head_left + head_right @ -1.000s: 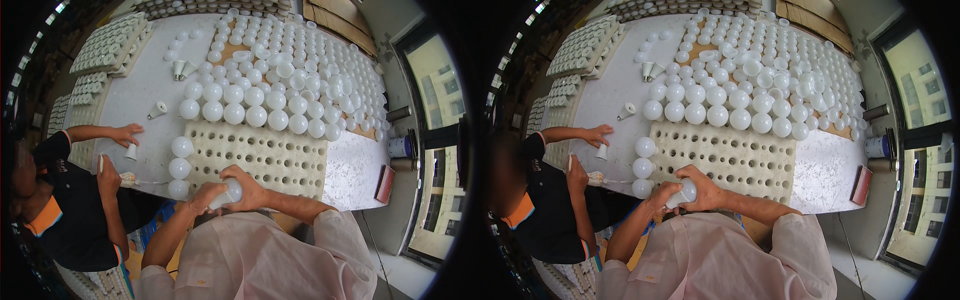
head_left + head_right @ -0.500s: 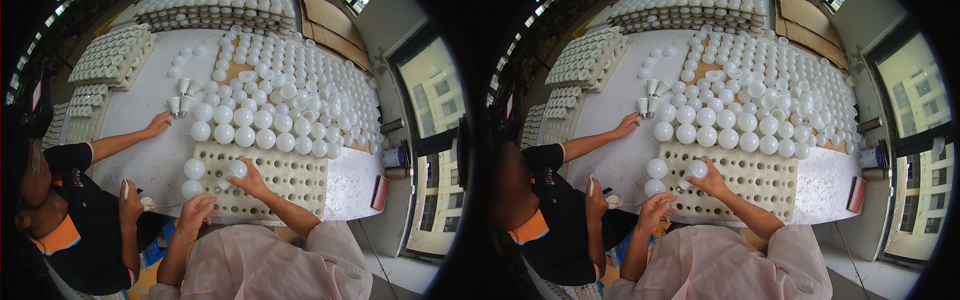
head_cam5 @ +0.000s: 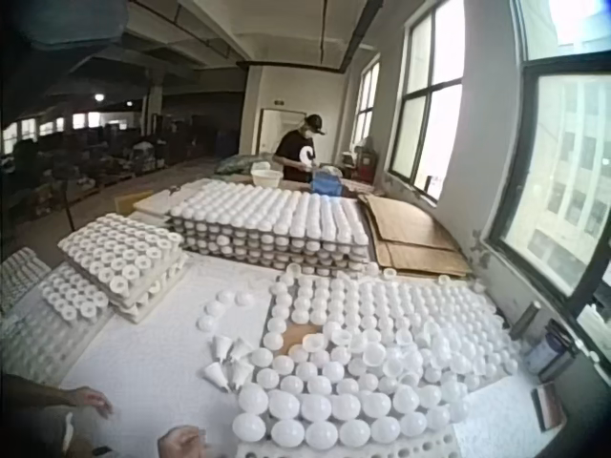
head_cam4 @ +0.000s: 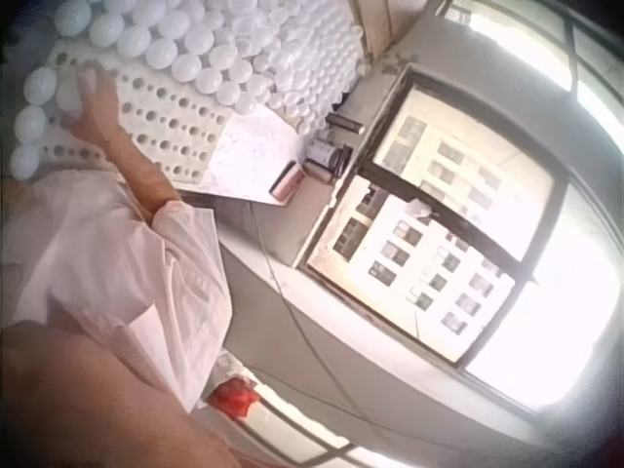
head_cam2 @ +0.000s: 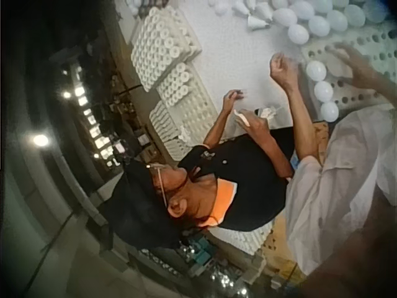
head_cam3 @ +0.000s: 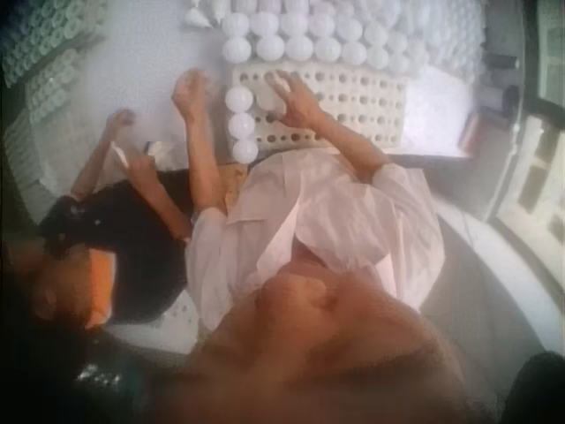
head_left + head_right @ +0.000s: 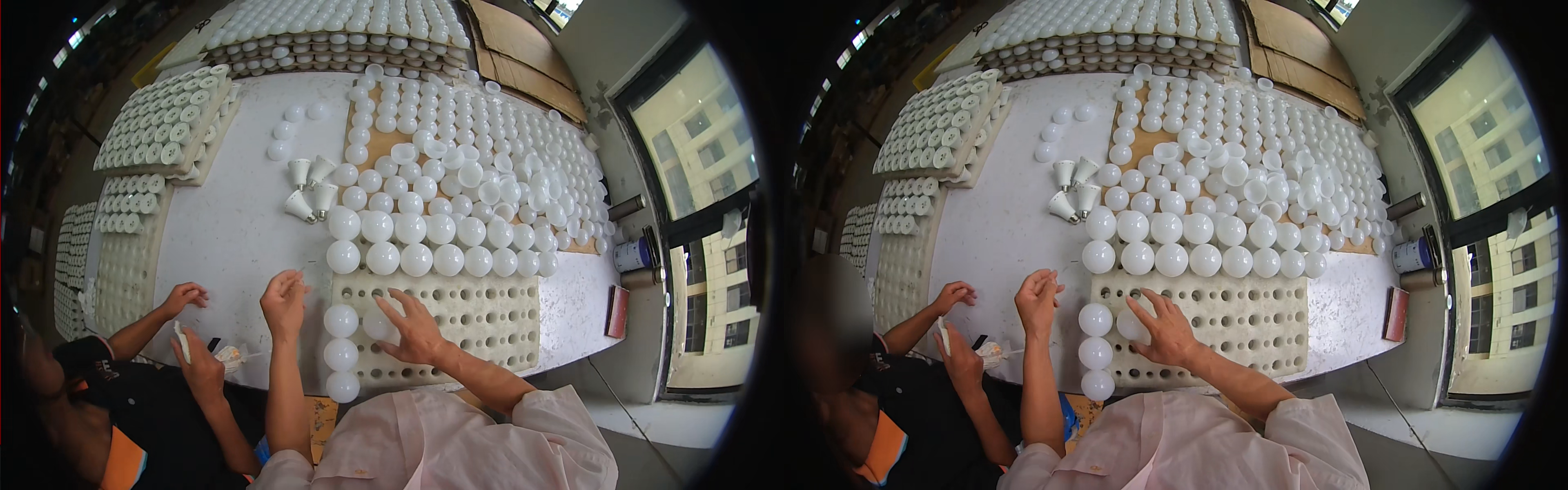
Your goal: The person dumps light bulb covers from a cardboard sheet onto a table and assembles light bulbs by attaching the covers onto bulb bases by hand.
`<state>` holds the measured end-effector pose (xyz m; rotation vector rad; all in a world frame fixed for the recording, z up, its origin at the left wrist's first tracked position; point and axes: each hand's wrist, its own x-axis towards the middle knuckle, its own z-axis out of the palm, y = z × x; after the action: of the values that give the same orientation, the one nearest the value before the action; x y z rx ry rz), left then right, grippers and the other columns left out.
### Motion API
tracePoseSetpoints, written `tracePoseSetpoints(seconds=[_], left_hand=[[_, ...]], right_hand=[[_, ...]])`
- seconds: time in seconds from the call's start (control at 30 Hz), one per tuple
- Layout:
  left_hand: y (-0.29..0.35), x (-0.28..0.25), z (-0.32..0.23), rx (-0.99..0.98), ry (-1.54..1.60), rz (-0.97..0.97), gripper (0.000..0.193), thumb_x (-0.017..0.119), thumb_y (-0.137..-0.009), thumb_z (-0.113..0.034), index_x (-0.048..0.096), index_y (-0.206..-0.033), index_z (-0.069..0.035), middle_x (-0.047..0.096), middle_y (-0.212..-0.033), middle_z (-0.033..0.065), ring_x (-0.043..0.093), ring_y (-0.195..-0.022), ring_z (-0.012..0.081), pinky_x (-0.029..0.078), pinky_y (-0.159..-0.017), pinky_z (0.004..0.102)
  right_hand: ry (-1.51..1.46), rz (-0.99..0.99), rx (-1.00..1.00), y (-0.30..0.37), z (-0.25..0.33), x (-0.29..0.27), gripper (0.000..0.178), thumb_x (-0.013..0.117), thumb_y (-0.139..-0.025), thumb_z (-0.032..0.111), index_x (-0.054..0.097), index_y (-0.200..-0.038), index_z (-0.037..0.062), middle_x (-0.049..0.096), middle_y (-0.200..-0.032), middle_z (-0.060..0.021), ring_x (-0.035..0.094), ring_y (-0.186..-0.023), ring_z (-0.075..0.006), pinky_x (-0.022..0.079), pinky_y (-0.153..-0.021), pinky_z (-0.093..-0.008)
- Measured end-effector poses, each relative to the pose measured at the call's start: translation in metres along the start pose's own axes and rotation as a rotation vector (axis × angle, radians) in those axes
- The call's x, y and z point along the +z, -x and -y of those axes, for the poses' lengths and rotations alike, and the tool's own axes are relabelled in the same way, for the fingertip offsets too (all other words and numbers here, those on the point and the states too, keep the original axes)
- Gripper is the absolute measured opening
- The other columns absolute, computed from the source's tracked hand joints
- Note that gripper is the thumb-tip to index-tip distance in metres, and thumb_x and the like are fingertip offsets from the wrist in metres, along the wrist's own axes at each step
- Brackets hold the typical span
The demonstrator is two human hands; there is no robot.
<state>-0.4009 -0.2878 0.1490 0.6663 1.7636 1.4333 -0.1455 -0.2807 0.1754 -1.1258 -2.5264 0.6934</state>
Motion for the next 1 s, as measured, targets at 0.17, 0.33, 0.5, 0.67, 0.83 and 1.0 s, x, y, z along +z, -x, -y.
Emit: tracePoseSetpoints(seconds=[0.17,0.33,0.5,0.67,0.83,1.0], left_hand=[[-0.186,0.000,0.080,0.004,-0.697,-0.187,0.051,0.066,-0.080,-0.046,0.066,-0.090,0.003,0.069,-0.082,0.0160,0.069,-0.067,0.0209,0.054,-0.053,0.0291],[-0.243,0.077,0.057,-0.352,-0.604,-0.105,0.067,0.064,-0.075,-0.063,0.065,-0.073,0.004,0.064,-0.058,0.0125,0.064,-0.046,0.0221,0.054,-0.044,0.0336],[-0.289,0.065,0.088,-0.205,-0.755,-0.135,0.058,0.065,-0.076,-0.055,0.069,-0.083,0.002,0.068,-0.074,0.0166,0.067,-0.057,0.0245,0.053,-0.045,0.0331],[-0.257,0.079,0.077,-0.049,-0.392,-0.102,0.038,0.066,-0.081,-0.032,0.066,-0.091,0.005,0.067,-0.075,0.0124,0.067,-0.066,0.0185,0.052,-0.046,0.0293],[-0.179,0.040,0.053,0.099,0.068,-0.069,0.035,0.054,-0.089,-0.017,0.051,-0.112,0.009,0.060,-0.095,0.0155,0.066,-0.082,0.0243,0.058,-0.059,0.0344],[-0.075,0.023,0.030,0.184,0.210,-0.194,0.046,0.051,-0.088,-0.021,0.042,-0.122,0.009,0.057,-0.107,0.0204,0.065,-0.091,0.0308,0.058,-0.070,0.0396]], right_hand=[[-0.263,-0.258,-0.008,-0.001,-0.011,-0.010,0.062,0.076,-0.070,0.006,0.050,-0.127,0.0086,0.052,-0.123,-0.0164,0.055,-0.106,-0.0333,0.049,-0.087,-0.0388],[-0.276,-0.325,0.173,0.002,-0.046,-0.061,0.048,0.073,-0.073,0.002,0.057,-0.118,0.0057,0.059,-0.111,-0.0145,0.061,-0.098,-0.0271,0.051,-0.081,-0.0339],[-0.147,-0.377,0.160,-0.038,-0.114,-0.111,0.036,0.072,-0.072,0.002,0.062,-0.107,0.0036,0.063,-0.099,-0.0141,0.063,-0.088,-0.0285,0.051,-0.076,-0.0343],[0.276,-0.233,0.297,-0.124,-0.261,-0.149,0.045,0.071,-0.075,0.017,0.058,-0.117,0.0100,0.060,-0.109,-0.0100,0.058,-0.101,-0.0299,0.049,-0.084,-0.0361],[0.707,0.144,0.034,-0.199,-0.384,-0.152,0.059,0.067,-0.072,0.014,0.050,-0.128,0.0187,0.043,-0.130,-0.0082,0.040,-0.125,-0.0264,0.039,-0.099,-0.0404],[0.772,0.150,-0.078,-0.214,-0.442,-0.140,0.062,0.071,-0.068,0.014,0.049,-0.125,0.0172,0.042,-0.130,-0.0084,0.036,-0.128,-0.0264,0.036,-0.103,-0.0426]])
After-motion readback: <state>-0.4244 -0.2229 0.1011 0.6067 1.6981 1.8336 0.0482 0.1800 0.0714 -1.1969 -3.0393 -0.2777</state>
